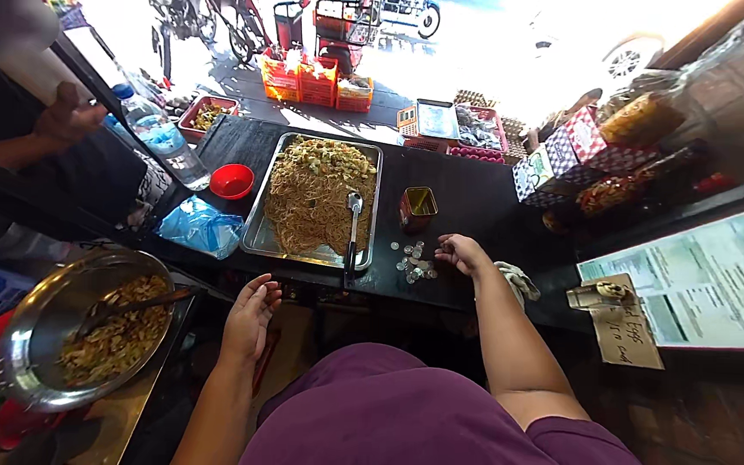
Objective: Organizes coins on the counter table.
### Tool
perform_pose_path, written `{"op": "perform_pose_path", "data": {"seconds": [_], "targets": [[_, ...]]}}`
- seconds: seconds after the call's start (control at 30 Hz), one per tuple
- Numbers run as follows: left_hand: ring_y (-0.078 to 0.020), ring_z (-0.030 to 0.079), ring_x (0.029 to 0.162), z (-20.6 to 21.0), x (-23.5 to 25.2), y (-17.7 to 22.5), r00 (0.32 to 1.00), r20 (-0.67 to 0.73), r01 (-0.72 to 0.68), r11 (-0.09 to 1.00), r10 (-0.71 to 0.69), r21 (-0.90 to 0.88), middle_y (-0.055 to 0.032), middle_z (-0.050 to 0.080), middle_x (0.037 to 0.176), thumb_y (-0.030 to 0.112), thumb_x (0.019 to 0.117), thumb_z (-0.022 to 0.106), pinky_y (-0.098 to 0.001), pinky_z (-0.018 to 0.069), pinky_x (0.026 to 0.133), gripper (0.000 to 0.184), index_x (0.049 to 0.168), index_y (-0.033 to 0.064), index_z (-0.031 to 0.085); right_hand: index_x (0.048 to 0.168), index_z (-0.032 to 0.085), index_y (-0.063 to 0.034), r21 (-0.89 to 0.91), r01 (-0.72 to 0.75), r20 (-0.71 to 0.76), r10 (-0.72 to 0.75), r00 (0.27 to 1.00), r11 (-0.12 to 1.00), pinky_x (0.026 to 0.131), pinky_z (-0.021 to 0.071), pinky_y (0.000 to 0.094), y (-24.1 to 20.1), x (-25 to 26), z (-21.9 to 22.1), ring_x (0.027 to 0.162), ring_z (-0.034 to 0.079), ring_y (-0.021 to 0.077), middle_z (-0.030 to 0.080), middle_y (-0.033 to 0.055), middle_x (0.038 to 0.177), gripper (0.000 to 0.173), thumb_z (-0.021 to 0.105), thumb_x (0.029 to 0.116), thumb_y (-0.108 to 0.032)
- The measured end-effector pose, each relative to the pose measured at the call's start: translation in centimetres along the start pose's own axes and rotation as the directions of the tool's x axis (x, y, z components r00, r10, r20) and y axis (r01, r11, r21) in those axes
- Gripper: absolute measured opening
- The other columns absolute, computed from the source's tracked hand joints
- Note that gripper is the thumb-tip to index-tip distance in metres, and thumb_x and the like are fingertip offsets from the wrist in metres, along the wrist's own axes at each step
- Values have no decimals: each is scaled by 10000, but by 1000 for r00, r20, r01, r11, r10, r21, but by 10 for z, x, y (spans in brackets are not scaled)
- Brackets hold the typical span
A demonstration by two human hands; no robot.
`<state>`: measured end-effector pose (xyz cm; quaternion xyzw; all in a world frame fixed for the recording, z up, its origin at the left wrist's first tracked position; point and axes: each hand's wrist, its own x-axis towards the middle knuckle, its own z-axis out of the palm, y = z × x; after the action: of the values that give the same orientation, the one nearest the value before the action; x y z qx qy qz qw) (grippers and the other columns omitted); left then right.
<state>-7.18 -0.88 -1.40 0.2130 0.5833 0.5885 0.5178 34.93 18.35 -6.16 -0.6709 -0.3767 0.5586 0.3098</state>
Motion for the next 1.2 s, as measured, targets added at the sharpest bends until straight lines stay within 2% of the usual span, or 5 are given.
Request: {"op": "perform_pose_path", "data": {"seconds": [0.23, 0.63, 0.97, 1.1, 1.2], "targets": [[-137, 692, 921, 40, 3, -7, 985, 173, -14, 994, -4, 105, -65, 685, 1078, 85, 1099, 375, -278, 582, 836, 280, 1295, 4, 558, 1201, 704, 5, -713, 186, 102, -163, 981, 676, 1054, 478, 564, 26, -5, 12, 1140, 647, 385, 689, 239, 1173, 402, 784, 927, -279], [-147, 695, 933, 59, -4, -24, 952, 302, -20, 979, -43, 201, -89, 680, 1112, 78, 1088, 390, -281, 583, 848, 283, 1296, -10, 562, 1323, 635, -7, -580, -44, -11, 47, 999, 814, 1016, 496, 496, 12, -15, 35, 1150, 653, 331, 657, 233, 1268, 356, 494, 1060, -201], [-154, 694, 934, 58, -7, -32, 945, 323, -14, 978, -55, 207, -92, 681, 1112, 86, 1088, 398, -285, 582, 844, 285, 1298, -8, 565, 1193, 705, 21, -795, -21, 13, 53, 998, 606, 1111, 432, 556, 5, -9, 54, 1290, 586, 374, 647, 248, 1306, 496, 724, 958, -416], [-153, 692, 952, 61, -7, -32, 939, 337, -7, 977, -66, 211, -90, 678, 1124, 93, 1091, 395, -287, 580, 854, 289, 1305, -4, 562, 1225, 667, 32, -598, -19, 85, 87, 993, 801, 980, 518, 471, 15, 0, 37, 1073, 663, 299, 677, 222, 1192, 472, 712, 983, -371], [-156, 690, 961, 60, -5, -30, 935, 348, -16, 976, -61, 216, -91, 678, 1128, 99, 1093, 397, -290, 578, 863, 286, 1300, 3, 571, 1186, 591, 6, 21, -20, 171, 16, 985, 1000, 640, 518, 236, 25, -6, 18, 671, 581, 94, 611, 54, 869, 270, 612, 1049, -225]]}}
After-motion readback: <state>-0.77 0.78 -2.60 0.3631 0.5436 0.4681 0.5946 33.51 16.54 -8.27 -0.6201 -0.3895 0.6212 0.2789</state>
